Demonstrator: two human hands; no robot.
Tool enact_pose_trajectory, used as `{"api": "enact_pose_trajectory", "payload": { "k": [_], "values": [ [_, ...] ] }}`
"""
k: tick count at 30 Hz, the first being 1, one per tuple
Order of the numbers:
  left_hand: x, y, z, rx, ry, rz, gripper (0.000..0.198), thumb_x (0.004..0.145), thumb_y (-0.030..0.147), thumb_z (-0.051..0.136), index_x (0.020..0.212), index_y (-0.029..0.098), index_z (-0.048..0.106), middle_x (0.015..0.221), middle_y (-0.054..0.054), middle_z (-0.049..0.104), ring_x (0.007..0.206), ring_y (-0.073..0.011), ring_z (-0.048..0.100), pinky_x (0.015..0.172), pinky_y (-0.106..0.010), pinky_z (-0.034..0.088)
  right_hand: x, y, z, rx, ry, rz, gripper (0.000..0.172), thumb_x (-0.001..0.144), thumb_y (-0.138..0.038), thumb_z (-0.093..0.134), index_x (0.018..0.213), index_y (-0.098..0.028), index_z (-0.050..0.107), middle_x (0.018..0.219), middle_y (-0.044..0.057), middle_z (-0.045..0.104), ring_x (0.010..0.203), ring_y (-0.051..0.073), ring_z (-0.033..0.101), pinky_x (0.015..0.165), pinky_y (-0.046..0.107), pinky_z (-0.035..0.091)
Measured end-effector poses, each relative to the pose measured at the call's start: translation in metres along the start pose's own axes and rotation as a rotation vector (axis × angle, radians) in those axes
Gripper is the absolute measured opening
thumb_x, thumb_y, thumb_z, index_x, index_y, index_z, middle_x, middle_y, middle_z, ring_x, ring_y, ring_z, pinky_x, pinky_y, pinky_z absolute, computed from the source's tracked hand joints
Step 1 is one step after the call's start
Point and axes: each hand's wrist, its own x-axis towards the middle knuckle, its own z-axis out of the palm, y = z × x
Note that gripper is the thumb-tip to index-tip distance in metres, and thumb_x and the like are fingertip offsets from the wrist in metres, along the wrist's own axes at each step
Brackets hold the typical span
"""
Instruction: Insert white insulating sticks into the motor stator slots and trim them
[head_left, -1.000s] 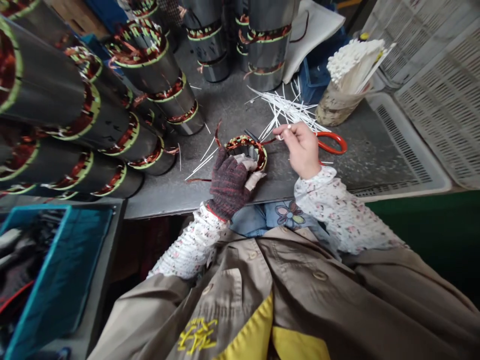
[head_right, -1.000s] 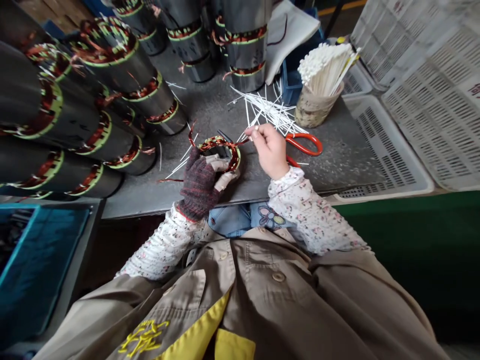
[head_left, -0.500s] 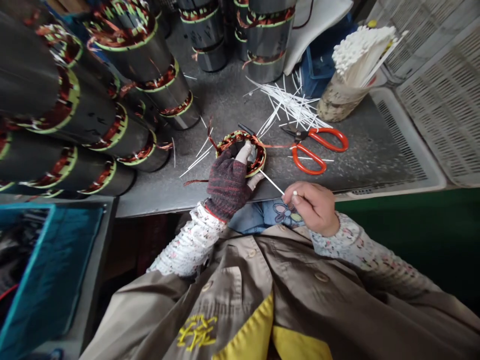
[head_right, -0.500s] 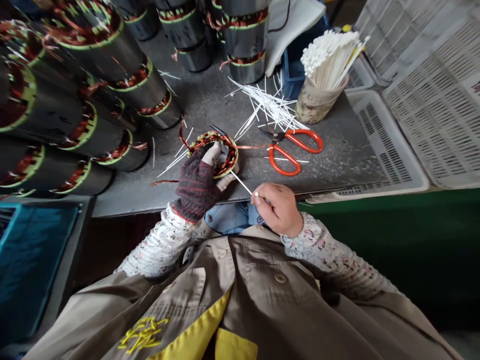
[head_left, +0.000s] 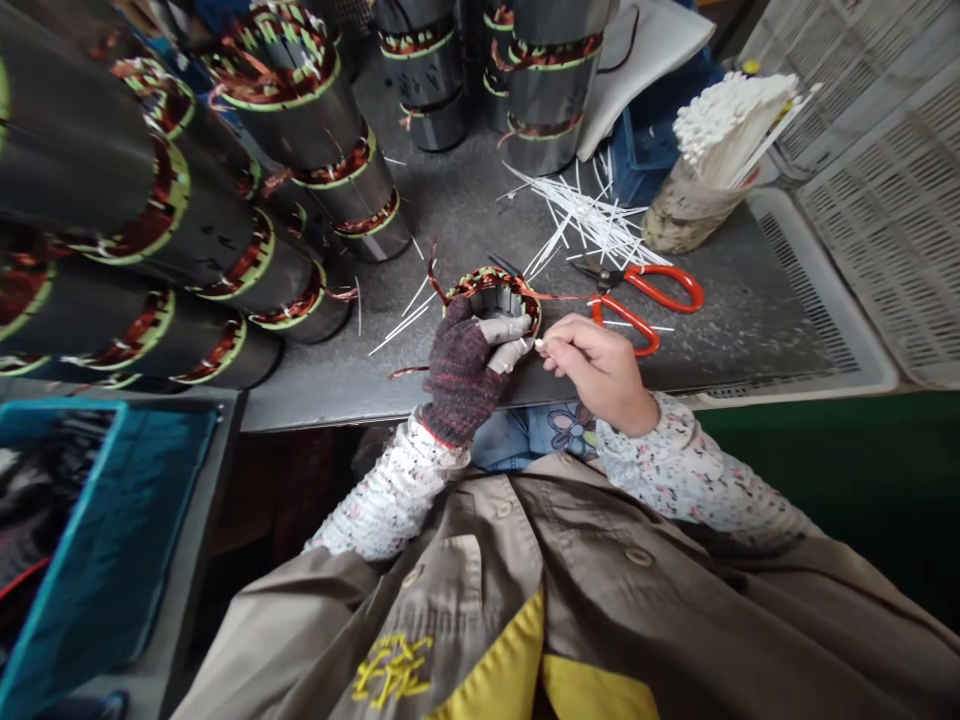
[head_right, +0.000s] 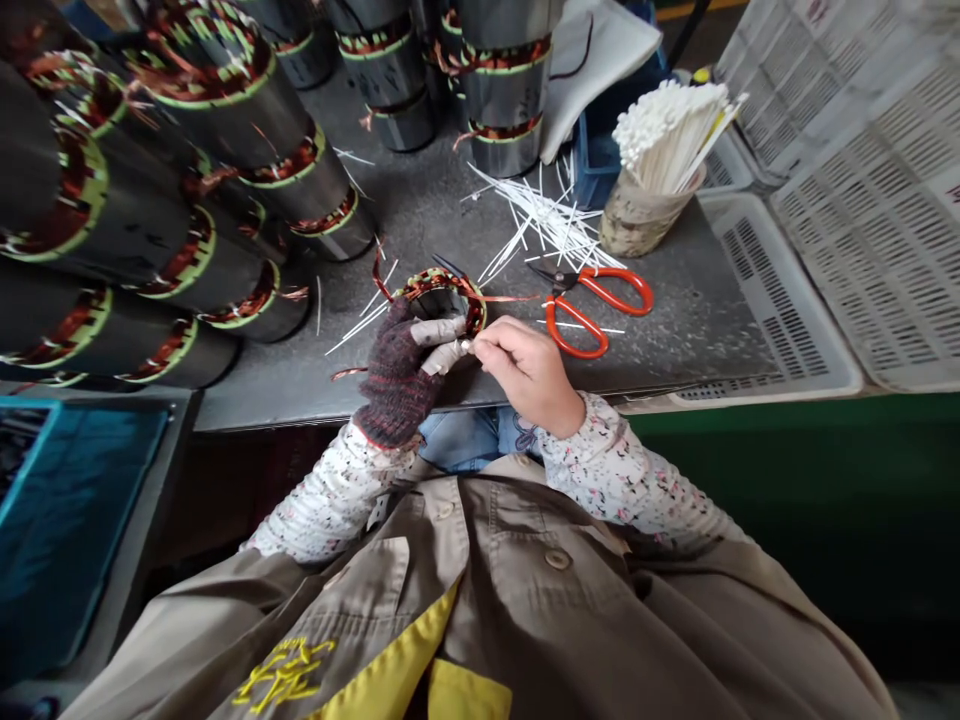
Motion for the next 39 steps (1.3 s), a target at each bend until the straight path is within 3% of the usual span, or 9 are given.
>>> {"api": "enact_pose_trajectory", "payload": {
  "k": [7,10,16,24,28,31,34,37,39],
  "values": [
    [0.001,-0.003,-0.001,0.027,-0.056,0.008,0.012,0.103,0.03,0.069,0.113,0.026,0.074,0.109,-0.003,0.081,0.107,-0.0191,0.077,0.106,-0.047,0.059,0.009,0.013,0.009,-0.348,0.067,-0.069,0.025,0.094,-0.021,0.059,0.069,-0.02,0.056,0.068,0.0,0.058,0.061,0.013,0.052,0.061,0.03,0.036],
    [0.003,-0.003,0.0,0.025,-0.041,0.068,0.012,0.103,0.03,0.069,0.113,0.025,0.074,0.108,-0.003,0.081,0.106,-0.0192,0.077,0.103,-0.046,0.06,0.01,0.015,0.009,-0.312,0.059,-0.057,0.024,0.092,-0.021,0.058,0.067,-0.021,0.054,0.064,-0.001,0.056,0.057,0.012,0.05,0.058,0.029,0.035],
    [0.004,-0.002,0.0,0.068,-0.038,0.085,0.017,0.106,0.035,0.062,0.114,0.026,0.074,0.103,-0.003,0.081,0.099,-0.0185,0.077,0.102,-0.044,0.06,0.001,-0.01,0.003,-0.248,0.02,-0.074,0.028,0.098,-0.027,0.058,0.071,-0.021,0.057,0.071,0.001,0.063,0.066,0.014,0.059,0.064,0.028,0.044],
    [0.001,-0.006,0.0,0.072,-0.072,0.091,0.013,0.104,0.029,0.067,0.113,0.023,0.074,0.106,-0.003,0.082,0.101,-0.0187,0.078,0.098,-0.041,0.061,0.011,0.009,0.007,-0.391,0.032,0.043,0.024,0.09,-0.029,0.059,0.068,-0.02,0.056,0.07,0.001,0.058,0.057,0.012,0.046,0.059,0.03,0.035],
    [0.002,-0.005,0.0,0.118,-0.093,0.103,0.014,0.105,0.029,0.062,0.112,0.023,0.072,0.108,-0.003,0.081,0.104,-0.0198,0.076,0.104,-0.045,0.057,0.014,-0.006,0.003,-0.374,-0.072,0.084,0.03,0.09,-0.034,0.06,0.065,-0.02,0.052,0.067,0.0,0.054,0.06,0.012,0.046,0.061,0.03,0.033],
    [0.002,-0.003,-0.001,0.152,-0.107,0.095,0.014,0.105,0.027,0.06,0.114,0.023,0.071,0.107,-0.003,0.079,0.104,-0.0209,0.075,0.102,-0.047,0.057,0.015,-0.025,-0.01,-0.192,-0.191,0.126,0.034,0.094,-0.033,0.057,0.062,-0.021,0.051,0.06,-0.001,0.05,0.058,0.012,0.044,0.059,0.03,0.033],
    [0.003,-0.002,-0.002,0.172,-0.101,0.104,0.014,0.106,0.031,0.062,0.116,0.024,0.068,0.108,-0.004,0.078,0.104,-0.0209,0.074,0.094,-0.044,0.059,0.018,-0.035,-0.025,0.076,-0.162,0.176,0.036,0.099,-0.039,0.061,0.068,-0.021,0.058,0.061,-0.002,0.051,0.053,0.011,0.043,0.053,0.028,0.035],
    [0.001,-0.002,-0.005,0.189,-0.121,0.043,0.018,0.106,0.039,0.063,0.112,0.022,0.066,0.116,-0.006,0.076,0.11,-0.0217,0.072,0.095,-0.043,0.06,0.022,-0.031,-0.027,0.289,-0.143,0.241,0.044,0.094,-0.056,0.07,0.07,-0.02,0.058,0.081,0.003,0.066,0.061,0.011,0.052,0.052,0.026,0.04],
    [-0.001,-0.003,-0.007,0.199,-0.133,0.02,0.018,0.108,0.039,0.059,0.107,0.023,0.065,0.112,-0.005,0.076,0.109,-0.0204,0.072,0.095,-0.043,0.061,0.019,-0.027,-0.023,0.419,-0.224,0.286,0.052,0.089,-0.068,0.071,0.073,-0.021,0.056,0.095,0.007,0.07,0.07,0.013,0.06,0.056,0.027,0.046]
  ]
}}
